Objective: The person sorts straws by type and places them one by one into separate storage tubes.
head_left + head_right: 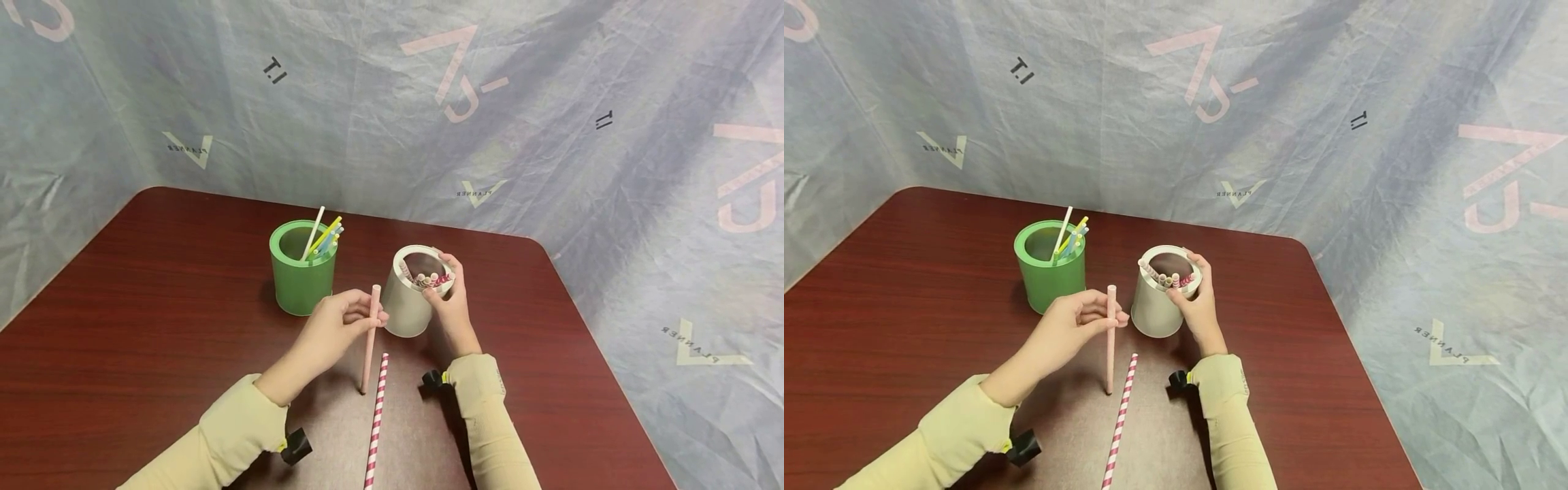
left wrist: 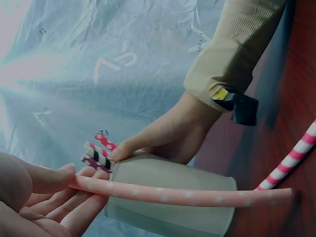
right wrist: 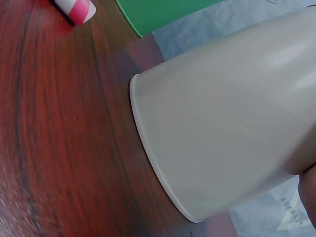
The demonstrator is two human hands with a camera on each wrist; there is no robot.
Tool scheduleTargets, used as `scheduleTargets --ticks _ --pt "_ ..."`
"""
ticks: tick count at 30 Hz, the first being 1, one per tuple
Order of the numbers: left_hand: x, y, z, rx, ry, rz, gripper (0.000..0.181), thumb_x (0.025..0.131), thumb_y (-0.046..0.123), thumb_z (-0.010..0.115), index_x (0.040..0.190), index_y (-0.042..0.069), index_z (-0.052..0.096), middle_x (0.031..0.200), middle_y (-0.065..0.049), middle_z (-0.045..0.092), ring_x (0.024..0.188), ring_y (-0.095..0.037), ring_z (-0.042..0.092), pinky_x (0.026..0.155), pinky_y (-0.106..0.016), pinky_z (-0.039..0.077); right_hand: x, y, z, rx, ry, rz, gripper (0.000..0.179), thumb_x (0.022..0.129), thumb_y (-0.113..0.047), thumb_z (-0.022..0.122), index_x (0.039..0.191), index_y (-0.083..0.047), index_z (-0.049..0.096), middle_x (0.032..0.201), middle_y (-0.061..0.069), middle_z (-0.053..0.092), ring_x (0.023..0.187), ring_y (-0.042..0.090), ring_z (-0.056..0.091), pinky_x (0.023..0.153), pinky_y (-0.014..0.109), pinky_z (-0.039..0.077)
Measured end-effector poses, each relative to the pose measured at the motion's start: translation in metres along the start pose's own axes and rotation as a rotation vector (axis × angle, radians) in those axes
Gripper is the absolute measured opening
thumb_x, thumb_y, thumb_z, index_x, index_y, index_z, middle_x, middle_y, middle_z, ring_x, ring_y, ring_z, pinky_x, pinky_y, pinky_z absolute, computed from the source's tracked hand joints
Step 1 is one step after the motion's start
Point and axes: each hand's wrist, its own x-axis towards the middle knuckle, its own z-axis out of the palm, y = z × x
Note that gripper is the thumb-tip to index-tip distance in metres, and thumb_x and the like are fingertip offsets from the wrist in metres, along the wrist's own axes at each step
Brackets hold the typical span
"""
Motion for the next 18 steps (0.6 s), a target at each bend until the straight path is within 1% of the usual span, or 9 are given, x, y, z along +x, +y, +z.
scheduleTargets --ticks 4,6,8,10,13,14,15,18 --pt "0.001 0.008 -0.003 0.016 0.059 0.062 0.015 0.085 0.003 0.069 0.1 0.0 0.068 0.095 -0.013 0.076 0.091 -0.022 0.073 0.081 -0.026 0.057 0.0 0.0 0.0 0.002 0.001 0.005 0.067 0.077 0.003 0.06 0.138 -0.011 0.033 0.141 -0.002 0.042 0.118 0.012 0.048 0.093 0.015 0.045" --pt "0.002 0.013 -0.004 0.009 0.085 0.089 0.016 0.085 0.001 0.069 0.101 0.0 0.067 0.096 -0.013 0.075 0.092 -0.022 0.073 0.082 -0.025 0.057 0.0 0.0 0.0 0.01 0.001 0.004 0.067 0.078 0.004 0.059 0.138 -0.011 0.034 0.141 -0.002 0.042 0.12 0.016 0.047 0.093 0.016 0.046" --pt "0.003 0.016 -0.004 -0.011 0.11 0.109 0.012 0.085 0.0 0.068 0.097 0.0 0.065 0.096 -0.014 0.075 0.093 -0.023 0.072 0.082 -0.025 0.057 0.0 0.0 0.0 0.017 -0.002 0.003 0.066 0.078 0.004 0.059 0.137 -0.012 0.034 0.142 -0.001 0.041 0.122 0.02 0.046 0.093 0.016 0.046" --pt "0.003 0.019 -0.005 -0.033 0.136 0.127 0.009 0.086 -0.002 0.067 0.092 0.0 0.062 0.096 -0.015 0.074 0.095 -0.024 0.072 0.082 -0.025 0.057 0.0 0.0 0.0 0.018 -0.005 0.0 0.066 0.078 0.005 0.058 0.137 -0.012 0.034 0.144 0.0 0.04 0.123 0.021 0.045 0.094 0.016 0.045" --pt "0.003 0.023 -0.006 -0.043 0.189 0.172 0.011 0.085 -0.004 0.067 0.086 0.0 0.057 0.095 -0.015 0.074 0.094 -0.024 0.072 0.081 -0.025 0.057 0.0 0.0 -0.001 0.012 -0.009 -0.003 0.066 0.078 0.005 0.058 0.137 -0.011 0.034 0.146 0.001 0.04 0.124 0.016 0.045 0.096 0.016 0.044" --pt "0.003 0.024 -0.006 -0.04 0.21 0.195 0.012 0.085 -0.005 0.067 0.085 0.0 0.056 0.095 -0.015 0.074 0.094 -0.024 0.072 0.081 -0.024 0.057 0.0 0.001 -0.001 0.01 -0.01 -0.005 0.066 0.078 0.005 0.058 0.137 -0.011 0.034 0.147 0.001 0.039 0.123 0.014 0.046 0.096 0.015 0.044" --pt "0.002 0.025 -0.006 -0.039 0.23 0.225 0.013 0.085 -0.006 0.066 0.085 0.0 0.055 0.095 -0.014 0.073 0.09 -0.025 0.072 0.08 -0.023 0.057 0.0 0.001 -0.002 0.009 -0.011 -0.007 0.066 0.078 0.006 0.058 0.137 -0.01 0.034 0.147 0.001 0.039 0.123 0.012 0.046 0.096 0.015 0.044" --pt "0.001 0.029 -0.007 -0.039 0.297 0.331 0.012 0.085 -0.007 0.066 0.088 -0.001 0.055 0.097 -0.014 0.073 0.081 -0.027 0.072 0.08 -0.02 0.056 0.0 0.002 -0.002 0.01 -0.013 -0.012 0.066 0.077 0.005 0.058 0.137 -0.009 0.034 0.147 0.002 0.039 0.122 0.011 0.046 0.096 0.015 0.044"
